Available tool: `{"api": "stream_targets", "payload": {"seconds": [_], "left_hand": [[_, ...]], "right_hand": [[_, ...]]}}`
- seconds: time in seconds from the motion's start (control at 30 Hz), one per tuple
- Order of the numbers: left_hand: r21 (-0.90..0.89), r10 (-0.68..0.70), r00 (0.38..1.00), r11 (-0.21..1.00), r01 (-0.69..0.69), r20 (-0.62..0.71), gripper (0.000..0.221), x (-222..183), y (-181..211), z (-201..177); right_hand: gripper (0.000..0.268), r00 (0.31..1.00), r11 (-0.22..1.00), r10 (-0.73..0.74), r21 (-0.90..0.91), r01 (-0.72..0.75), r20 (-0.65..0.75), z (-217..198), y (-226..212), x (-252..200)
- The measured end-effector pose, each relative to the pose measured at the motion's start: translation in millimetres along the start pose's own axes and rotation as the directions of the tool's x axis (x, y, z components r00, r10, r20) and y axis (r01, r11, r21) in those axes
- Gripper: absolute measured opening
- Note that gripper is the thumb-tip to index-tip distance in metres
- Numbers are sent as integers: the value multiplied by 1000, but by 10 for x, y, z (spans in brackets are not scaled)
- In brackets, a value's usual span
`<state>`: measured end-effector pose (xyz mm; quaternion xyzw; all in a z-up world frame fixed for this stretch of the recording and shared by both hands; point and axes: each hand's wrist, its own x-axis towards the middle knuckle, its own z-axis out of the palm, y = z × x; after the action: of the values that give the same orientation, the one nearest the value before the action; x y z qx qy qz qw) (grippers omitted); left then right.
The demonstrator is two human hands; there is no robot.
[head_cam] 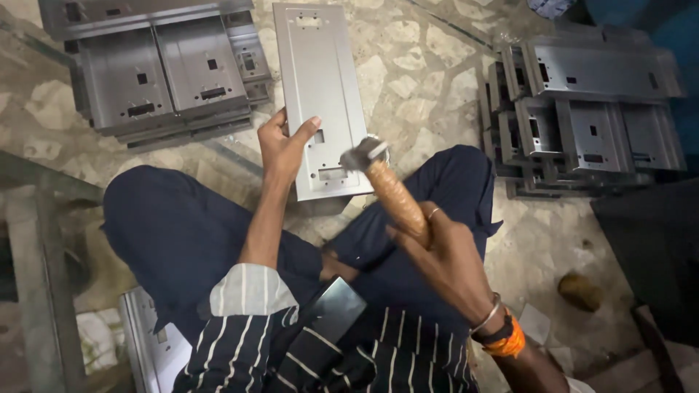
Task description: The person punches specific points on metal plates using a hammer and a punch tool.
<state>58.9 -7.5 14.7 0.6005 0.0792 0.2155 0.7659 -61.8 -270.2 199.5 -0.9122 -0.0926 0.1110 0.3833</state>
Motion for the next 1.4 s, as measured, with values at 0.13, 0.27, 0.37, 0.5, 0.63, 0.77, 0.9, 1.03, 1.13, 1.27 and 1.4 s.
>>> {"api": "stream_targets", "payload": {"seconds": [0.13, 0.27, 0.37, 0.5, 0.63, 0.77, 0.9, 1.03, 1.13, 1.27, 1.4], "left_hand": [[9, -10, 1000, 1000, 10, 9, 28, -19, 118, 37], [48, -6, 1000, 999, 7, -12, 29, -12, 61, 7], [34, 8, 1000, 999, -8, -12, 30, 11, 28, 15], [16, 44, 999, 999, -44, 7, 28, -41, 97, 45], [79, 16, 1000, 997, -14, -26, 30, -53, 120, 17], [62, 18, 999, 998, -17, -27, 29, -28, 111, 10], [40, 6, 1000, 999, -6, 3, 28, -70, 66, 24], [27, 39, 999, 999, -39, -13, 30, -56, -88, 9], [15, 80, 997, 997, -80, -17, 27, -47, -15, -34], [38, 45, 999, 998, -44, -27, 29, -34, 42, -12], [79, 15, 999, 997, -12, -47, 27, -63, 86, -2]], "right_hand": [[31, 997, 995, -35, 96, 41, -62, 24, -71, -54], [35, 1000, 998, 5, -56, -6, -16, 222, 160, -36], [35, 999, 999, -26, -48, 25, -19, 178, 140, -20], [27, 905, 919, -324, 134, 370, -275, -274, -166, -2], [9, 731, 806, -395, 171, 566, -557, -449, -355, -41], [32, 797, 878, -435, -3, 478, -420, 244, 266, -3], [42, 999, 969, -46, -242, 48, 16, 358, 400, 27], [27, 993, 994, -60, 84, 69, -104, -182, -159, 23], [24, 854, 933, -258, 112, 341, -452, -484, -410, -20], [19, 677, 810, -461, 39, 585, -574, -231, -25, 73], [36, 978, 972, -187, -160, 171, -91, 494, 606, 28]]}}
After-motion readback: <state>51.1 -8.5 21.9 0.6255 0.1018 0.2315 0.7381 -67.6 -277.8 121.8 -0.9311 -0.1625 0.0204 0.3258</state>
